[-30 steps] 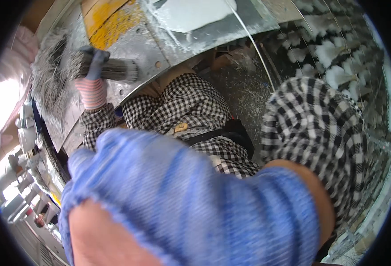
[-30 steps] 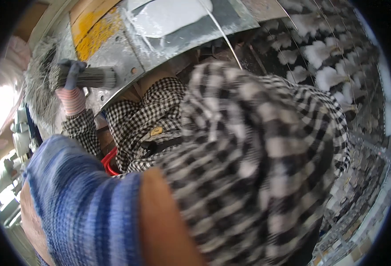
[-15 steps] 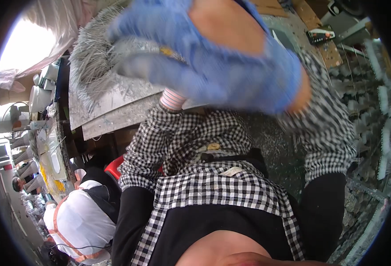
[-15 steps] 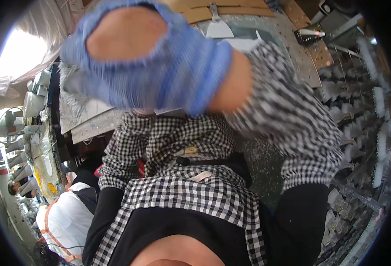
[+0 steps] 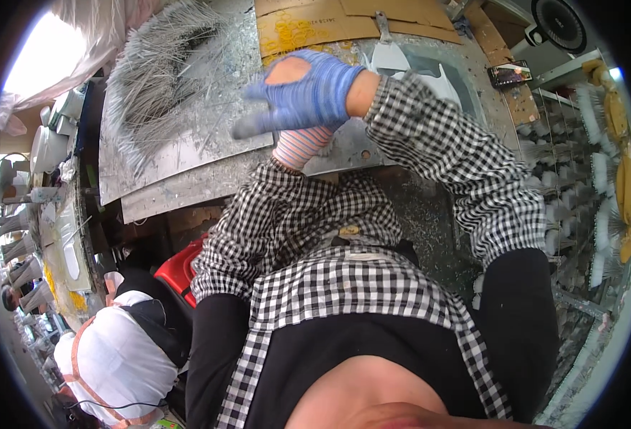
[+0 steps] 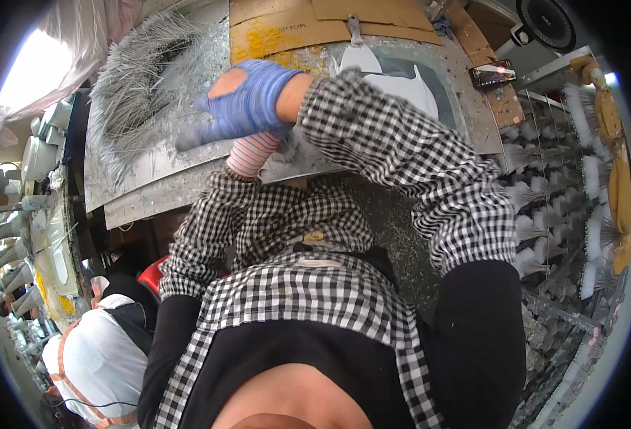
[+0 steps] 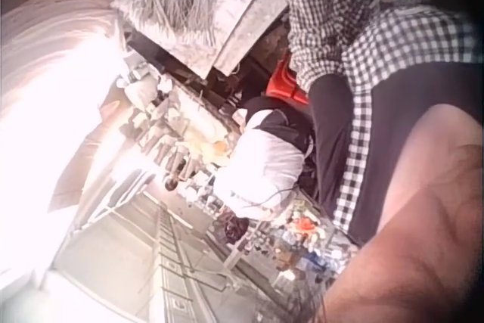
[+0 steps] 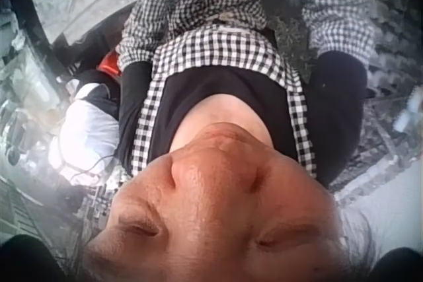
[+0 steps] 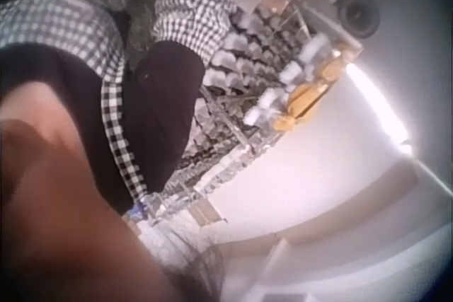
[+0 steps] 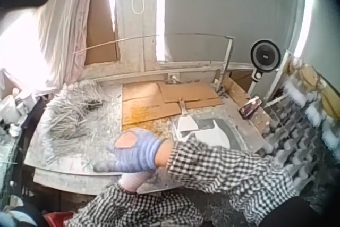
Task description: Assembling brush bristles by dipping bundles into glue and securing them.
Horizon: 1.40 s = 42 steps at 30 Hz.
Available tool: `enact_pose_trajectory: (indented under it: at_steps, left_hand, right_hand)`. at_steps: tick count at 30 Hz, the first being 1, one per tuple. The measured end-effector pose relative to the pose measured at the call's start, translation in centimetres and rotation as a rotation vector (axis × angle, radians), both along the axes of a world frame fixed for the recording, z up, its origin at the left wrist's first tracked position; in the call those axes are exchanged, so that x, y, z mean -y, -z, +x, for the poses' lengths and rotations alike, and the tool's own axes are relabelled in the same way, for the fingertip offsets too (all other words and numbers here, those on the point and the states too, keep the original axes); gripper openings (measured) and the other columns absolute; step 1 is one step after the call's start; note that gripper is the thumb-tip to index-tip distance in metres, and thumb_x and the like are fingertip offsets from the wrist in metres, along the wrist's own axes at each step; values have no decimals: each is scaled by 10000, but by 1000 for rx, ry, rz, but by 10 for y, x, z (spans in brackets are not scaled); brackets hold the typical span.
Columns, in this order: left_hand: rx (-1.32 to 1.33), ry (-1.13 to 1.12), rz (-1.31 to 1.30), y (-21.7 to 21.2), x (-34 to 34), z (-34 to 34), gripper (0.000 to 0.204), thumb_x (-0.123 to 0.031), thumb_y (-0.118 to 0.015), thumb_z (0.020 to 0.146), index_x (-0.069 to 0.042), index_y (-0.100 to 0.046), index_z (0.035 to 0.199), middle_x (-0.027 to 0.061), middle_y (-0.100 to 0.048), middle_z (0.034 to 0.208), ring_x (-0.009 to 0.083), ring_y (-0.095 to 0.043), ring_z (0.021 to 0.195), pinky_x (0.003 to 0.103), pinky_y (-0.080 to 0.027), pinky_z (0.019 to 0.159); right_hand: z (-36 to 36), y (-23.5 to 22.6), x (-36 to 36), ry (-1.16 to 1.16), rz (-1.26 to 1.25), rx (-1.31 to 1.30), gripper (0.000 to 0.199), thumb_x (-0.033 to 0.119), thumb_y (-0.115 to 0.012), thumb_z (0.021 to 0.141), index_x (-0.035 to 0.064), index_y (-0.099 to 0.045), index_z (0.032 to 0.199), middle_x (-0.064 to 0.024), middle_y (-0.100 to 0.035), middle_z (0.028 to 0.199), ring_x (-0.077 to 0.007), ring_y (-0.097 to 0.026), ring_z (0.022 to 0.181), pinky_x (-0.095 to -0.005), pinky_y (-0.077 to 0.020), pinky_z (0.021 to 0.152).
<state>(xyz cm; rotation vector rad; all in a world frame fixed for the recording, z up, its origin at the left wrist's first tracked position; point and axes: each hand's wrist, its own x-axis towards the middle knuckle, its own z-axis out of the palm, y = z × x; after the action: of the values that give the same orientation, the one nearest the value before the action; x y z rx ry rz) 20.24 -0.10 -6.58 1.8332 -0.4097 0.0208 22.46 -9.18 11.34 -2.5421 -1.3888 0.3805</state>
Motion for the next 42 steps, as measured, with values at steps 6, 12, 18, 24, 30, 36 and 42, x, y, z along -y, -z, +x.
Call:
enact_pose_trajectory:
  at_steps: [6,12,18,24,30,36,42]
  left_hand:
    - [-4,2,-4,4,8,-7,567,-237,-740,903,-23,-492,1366,87,-637,1227,131,-606,1123,333,-497,944]
    - [-336,93,-240,-52,6,-9,553,-198,-756,894,-8,-507,1349,93,-670,1179,137,-641,1075,331,-532,890]
    - [142,-241,-277,-60,22,-34,252,-55,-750,841,-29,-672,1080,57,-710,1004,171,-686,914,327,-550,816]
    - [75,-111,41,-12,12,-41,266,-141,-706,867,-66,-689,1121,78,-724,1090,228,-688,1009,362,-529,905]
    - [-646,-115,-912,-20,6,-54,247,-206,-696,871,-41,-620,1038,89,-657,907,224,-649,815,357,-540,718]
    - [-308,59,-995,-42,17,-96,577,-282,-675,923,-38,-475,1406,145,-577,1282,333,-589,1154,487,-526,935]
    - [-530,109,-510,-18,-32,-132,608,-285,-709,920,14,-482,1398,168,-607,1277,290,-614,1133,443,-518,959]
  right_hand:
    - [0,12,8,-80,299,68,818,648,-640,855,61,-540,1417,-184,-648,1277,-309,-592,1223,-403,-472,1063]
    - [-2,24,63,121,965,96,1052,468,-897,640,86,-431,1503,-166,-609,1356,-286,-582,1273,-434,-445,1104]
    - [-52,188,59,522,621,39,1014,489,-832,684,53,-388,1484,-181,-516,1357,-381,-487,1280,-471,-367,1115]
    - [-73,266,50,697,510,116,945,574,-737,729,95,-421,1479,-171,-470,1468,-370,-372,1437,-491,-249,1195]
    - [-76,191,51,680,341,-214,792,526,-722,786,107,-484,1414,-200,-473,1423,-386,-419,1357,-502,-344,1141]
    - [-117,162,63,498,548,28,667,393,-675,875,20,-460,1384,-147,-600,1191,-293,-638,1056,-388,-560,840]
    - [-166,161,74,542,1114,-371,683,289,-765,834,-24,-443,1350,-174,-618,1149,-337,-660,997,-408,-556,836]
